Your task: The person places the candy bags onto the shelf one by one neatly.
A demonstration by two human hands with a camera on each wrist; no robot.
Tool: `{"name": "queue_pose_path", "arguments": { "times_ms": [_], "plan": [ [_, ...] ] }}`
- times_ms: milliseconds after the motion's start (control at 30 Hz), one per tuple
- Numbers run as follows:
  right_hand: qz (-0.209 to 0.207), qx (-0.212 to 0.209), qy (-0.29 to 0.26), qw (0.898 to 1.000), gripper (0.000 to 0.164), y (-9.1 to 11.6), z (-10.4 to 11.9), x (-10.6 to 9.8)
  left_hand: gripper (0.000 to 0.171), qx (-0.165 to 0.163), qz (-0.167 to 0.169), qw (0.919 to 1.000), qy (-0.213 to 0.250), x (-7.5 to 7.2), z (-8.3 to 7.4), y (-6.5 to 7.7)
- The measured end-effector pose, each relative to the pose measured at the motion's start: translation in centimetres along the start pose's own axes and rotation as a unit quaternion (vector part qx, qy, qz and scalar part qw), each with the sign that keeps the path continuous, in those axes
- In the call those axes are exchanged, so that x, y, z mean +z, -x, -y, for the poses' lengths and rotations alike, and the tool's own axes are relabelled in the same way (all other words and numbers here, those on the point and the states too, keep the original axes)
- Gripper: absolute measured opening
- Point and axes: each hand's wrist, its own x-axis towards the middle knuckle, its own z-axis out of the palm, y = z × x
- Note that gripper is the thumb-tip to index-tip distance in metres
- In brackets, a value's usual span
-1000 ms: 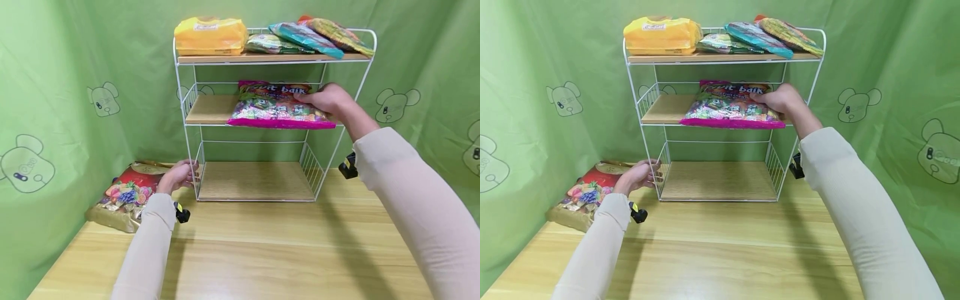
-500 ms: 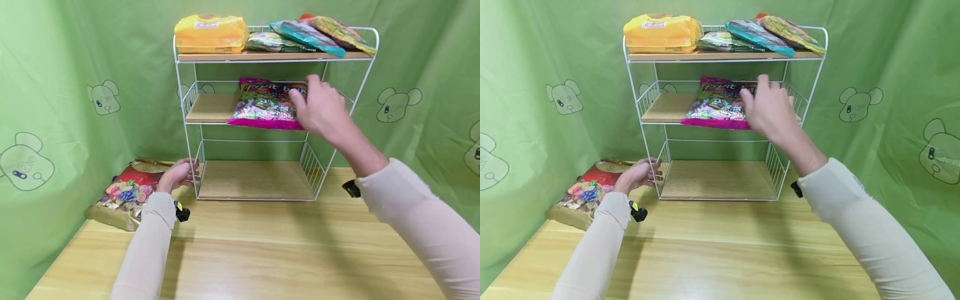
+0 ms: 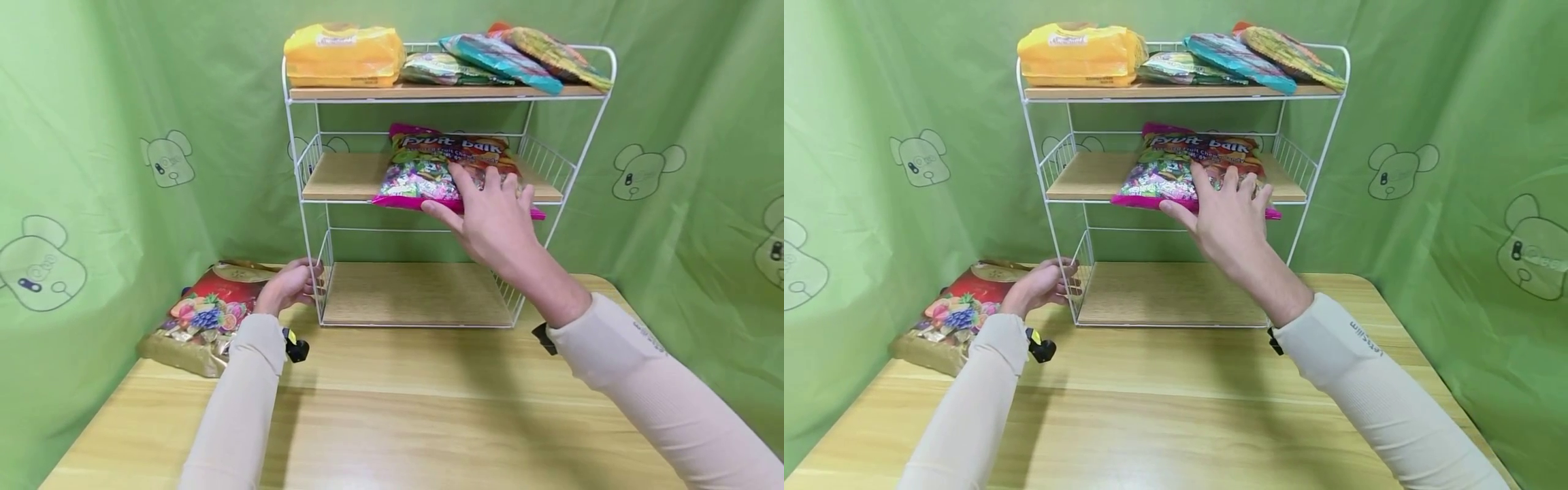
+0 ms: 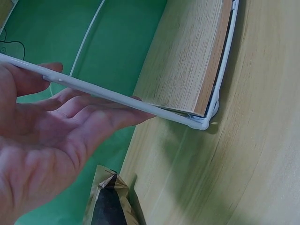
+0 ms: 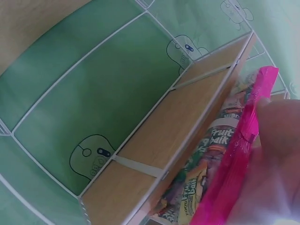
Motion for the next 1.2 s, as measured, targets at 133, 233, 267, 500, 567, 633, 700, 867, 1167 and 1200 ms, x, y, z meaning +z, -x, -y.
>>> {"name": "queue_pose_path", "arguments": {
  "times_ms": [133, 233, 267, 500, 567, 633, 700, 867, 1167, 1200],
  "plan": [
    [-0.011, -0.007, -0.006, 1.000, 0.088, 0.0, -0.2, 0.3, 0.041, 0.010, 0.003, 0.9999, -0.002, 0.0, -0.2, 0.3],
    [-0.015, -0.005, -0.009, 1.000, 0.085, -0.1, -0.1, 0.5, 0.043, 0.021, 0.014, 0.9997, 0.004, -0.2, -0.1, 0.5],
    [-0.015, -0.003, -0.010, 1.000, 0.085, -0.2, -0.1, 0.6, 0.043, 0.023, 0.016, 0.9996, 0.005, -0.2, -0.1, 0.6],
    [-0.012, 0.000, -0.014, 1.000, 0.084, -0.6, 0.8, 1.1, 0.037, 0.009, 0.011, 0.9999, 0.001, -0.3, 0.2, 0.5],
    [-0.012, -0.002, -0.014, 1.000, 0.083, -0.8, 1.2, 1.2, 0.035, 0.006, 0.009, 0.9999, 0.001, -0.3, 0.3, 0.2],
    [-0.012, -0.006, -0.014, 1.000, 0.083, -0.9, 1.6, 1.4, 0.036, 0.003, 0.007, 1.0000, 0.001, -0.3, 0.4, 0.1],
    [-0.012, -0.009, -0.013, 1.000, 0.082, -1.0, 2.0, 1.7, 0.037, 0.001, 0.006, 1.0000, 0.003, -0.3, 0.4, 0.1],
    [-0.008, -0.008, -0.013, 1.000, 0.082, -1.3, 3.3, 2.1, 0.036, 0.005, 0.004, 0.9999, 0.011, -0.1, 0.3, 0.1],
    [0.004, -0.012, -0.004, 1.000, 0.083, -2.0, 5.5, 2.4, 0.023, 0.017, 0.016, 0.9997, 0.004, -0.1, 0.4, 0.0],
    [0.005, -0.013, -0.001, 1.000, 0.083, -2.1, 5.7, 2.5, 0.024, 0.017, 0.015, 0.9997, 0.004, -0.2, 0.4, 0.0]
  ]
}}
